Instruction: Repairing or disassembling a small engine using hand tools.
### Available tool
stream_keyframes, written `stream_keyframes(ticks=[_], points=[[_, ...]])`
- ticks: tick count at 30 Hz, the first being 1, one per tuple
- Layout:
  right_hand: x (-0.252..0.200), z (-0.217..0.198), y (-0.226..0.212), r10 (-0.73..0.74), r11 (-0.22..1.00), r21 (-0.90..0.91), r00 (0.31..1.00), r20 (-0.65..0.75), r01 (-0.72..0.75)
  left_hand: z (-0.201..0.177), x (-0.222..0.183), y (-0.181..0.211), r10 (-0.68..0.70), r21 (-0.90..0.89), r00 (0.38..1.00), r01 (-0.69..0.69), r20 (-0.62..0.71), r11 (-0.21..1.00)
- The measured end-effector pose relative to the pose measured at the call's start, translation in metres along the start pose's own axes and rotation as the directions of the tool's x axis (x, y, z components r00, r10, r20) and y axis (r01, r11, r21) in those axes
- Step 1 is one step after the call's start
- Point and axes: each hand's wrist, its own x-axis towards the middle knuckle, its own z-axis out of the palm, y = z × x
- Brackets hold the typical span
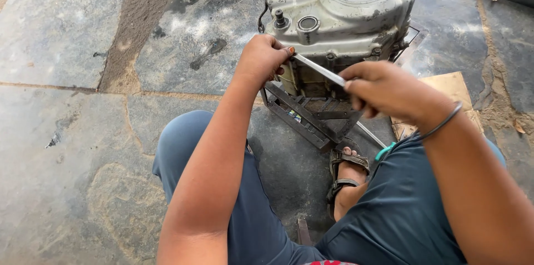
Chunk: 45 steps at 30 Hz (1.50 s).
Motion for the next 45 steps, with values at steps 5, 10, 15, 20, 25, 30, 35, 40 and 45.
stream_keyframes(ticks=[5, 10, 15, 20, 25, 30, 35, 40, 45], points=[[0.005, 0.058, -0.027, -0.010, 0.921, 0.387, 0.991, 0.132, -0.042, 0.000, 0.010, -0.009, -0.133, -0.225, 0.979, 0.166, 0.152, 0.960], [0.028, 0.120, -0.043, -0.018, 0.788, 0.604, 0.976, 0.215, -0.118, -0.007, -0.004, -0.002, -0.175, -0.185, 0.973, 0.202, 0.151, 0.962], [0.047, 0.151, -0.068, -0.034, 0.632, 0.765, 0.982, 0.187, -0.124, -0.012, -0.014, -0.002, 0.062, 0.483, 0.979, -0.150, 0.193, 0.862], [0.081, 0.175, -0.050, -0.085, 0.647, 0.762, 0.989, 0.119, -0.036, -0.010, -0.024, -0.008, 0.344, 0.679, 0.934, -0.312, 0.094, 0.665], [0.070, 0.165, -0.048, -0.080, 0.738, 0.675, 0.990, 0.119, -0.021, -0.014, -0.027, 0.003, 0.580, 0.852, 0.803, -0.396, 0.141, 0.342], [0.066, 0.158, -0.026, -0.188, 0.827, 0.542, 0.982, 0.021, 0.147, -0.013, -0.003, -0.001, 0.674, 0.882, 0.730, -0.383, 0.108, 0.273], [0.061, 0.130, -0.017, -0.217, 0.878, 0.414, 0.971, -0.100, 0.239, 0.002, 0.000, -0.004, 0.579, 0.611, 0.797, -0.374, -0.173, 0.698], [0.043, 0.096, -0.013, -0.436, 0.870, 0.059, 0.819, -0.373, 0.490, 0.012, -0.008, 0.003, 0.331, -0.367, 0.918, -0.391, -0.219, 0.844], [0.030, 0.083, -0.019, -0.927, 0.361, -0.725, 0.311, -0.210, 0.587, 0.010, 0.002, -0.005, -0.085, -0.816, 0.994, -0.004, -0.065, 0.577]])
